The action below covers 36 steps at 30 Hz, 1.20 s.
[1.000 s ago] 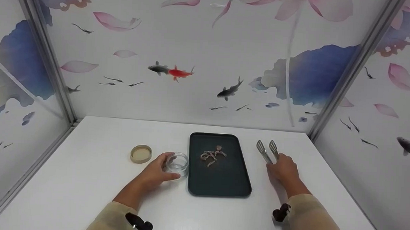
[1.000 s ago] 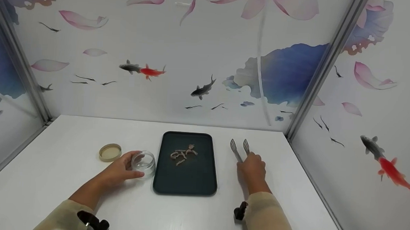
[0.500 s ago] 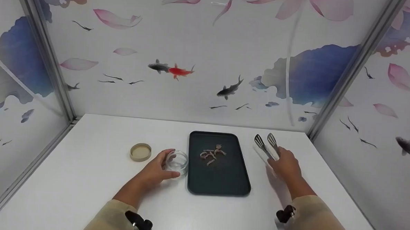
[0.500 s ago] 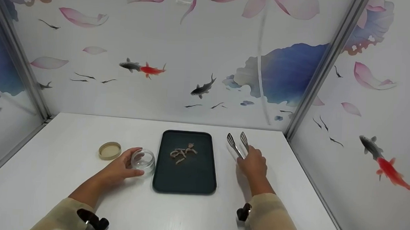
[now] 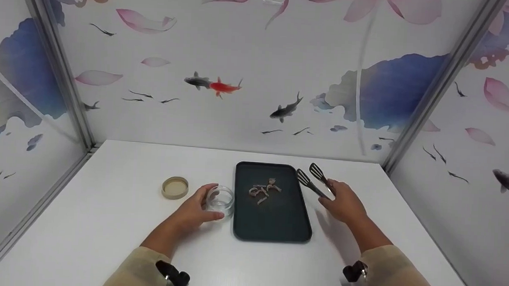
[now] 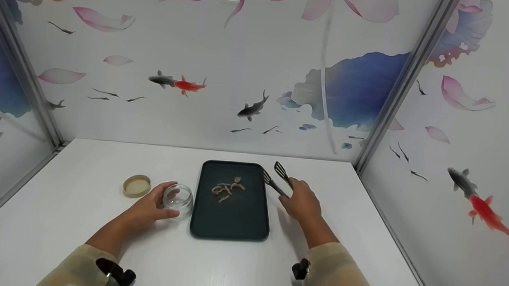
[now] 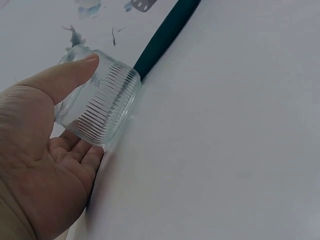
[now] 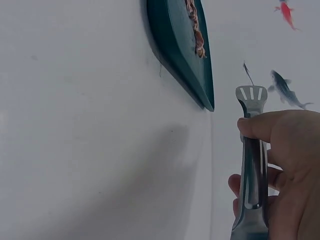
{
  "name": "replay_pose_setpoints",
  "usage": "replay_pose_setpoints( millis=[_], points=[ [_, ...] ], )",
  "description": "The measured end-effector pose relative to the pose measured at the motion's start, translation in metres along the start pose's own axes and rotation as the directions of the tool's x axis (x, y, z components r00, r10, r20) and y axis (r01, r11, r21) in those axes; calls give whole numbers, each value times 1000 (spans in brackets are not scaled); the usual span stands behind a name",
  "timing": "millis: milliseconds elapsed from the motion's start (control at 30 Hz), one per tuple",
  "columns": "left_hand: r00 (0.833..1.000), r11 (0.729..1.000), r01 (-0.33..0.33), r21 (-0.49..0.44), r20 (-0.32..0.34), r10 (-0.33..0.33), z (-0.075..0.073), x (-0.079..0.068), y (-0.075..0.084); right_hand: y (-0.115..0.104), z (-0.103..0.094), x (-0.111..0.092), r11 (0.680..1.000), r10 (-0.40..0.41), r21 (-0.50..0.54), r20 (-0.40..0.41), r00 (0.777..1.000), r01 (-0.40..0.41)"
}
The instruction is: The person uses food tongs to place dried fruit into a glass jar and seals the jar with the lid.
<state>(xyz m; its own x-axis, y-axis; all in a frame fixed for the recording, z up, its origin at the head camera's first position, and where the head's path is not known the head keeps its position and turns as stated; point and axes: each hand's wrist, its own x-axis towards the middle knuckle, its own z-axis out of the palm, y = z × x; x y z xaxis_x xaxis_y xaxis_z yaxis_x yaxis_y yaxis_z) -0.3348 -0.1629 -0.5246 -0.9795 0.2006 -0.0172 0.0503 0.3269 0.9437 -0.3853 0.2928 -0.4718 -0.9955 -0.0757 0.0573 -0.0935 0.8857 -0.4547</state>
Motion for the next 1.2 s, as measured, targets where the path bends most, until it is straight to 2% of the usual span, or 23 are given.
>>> replay_pose_setpoints(
  millis=[300, 567, 1200],
  points=[
    [1000, 1000, -12, 5, 0, 12, -2, 0, 1, -18, 7, 0, 999, -35, 33, 29, 999, 34],
    [1000, 999, -5, -41, 17, 5, -1, 0, 2, -29, 15, 1, 998, -69, 16, 47, 997, 68],
    [1000, 1000, -6, -21, 2, 6, -1, 1, 0, -41, 29, 1, 999, -50, 5, 87, 995, 50]
  ],
)
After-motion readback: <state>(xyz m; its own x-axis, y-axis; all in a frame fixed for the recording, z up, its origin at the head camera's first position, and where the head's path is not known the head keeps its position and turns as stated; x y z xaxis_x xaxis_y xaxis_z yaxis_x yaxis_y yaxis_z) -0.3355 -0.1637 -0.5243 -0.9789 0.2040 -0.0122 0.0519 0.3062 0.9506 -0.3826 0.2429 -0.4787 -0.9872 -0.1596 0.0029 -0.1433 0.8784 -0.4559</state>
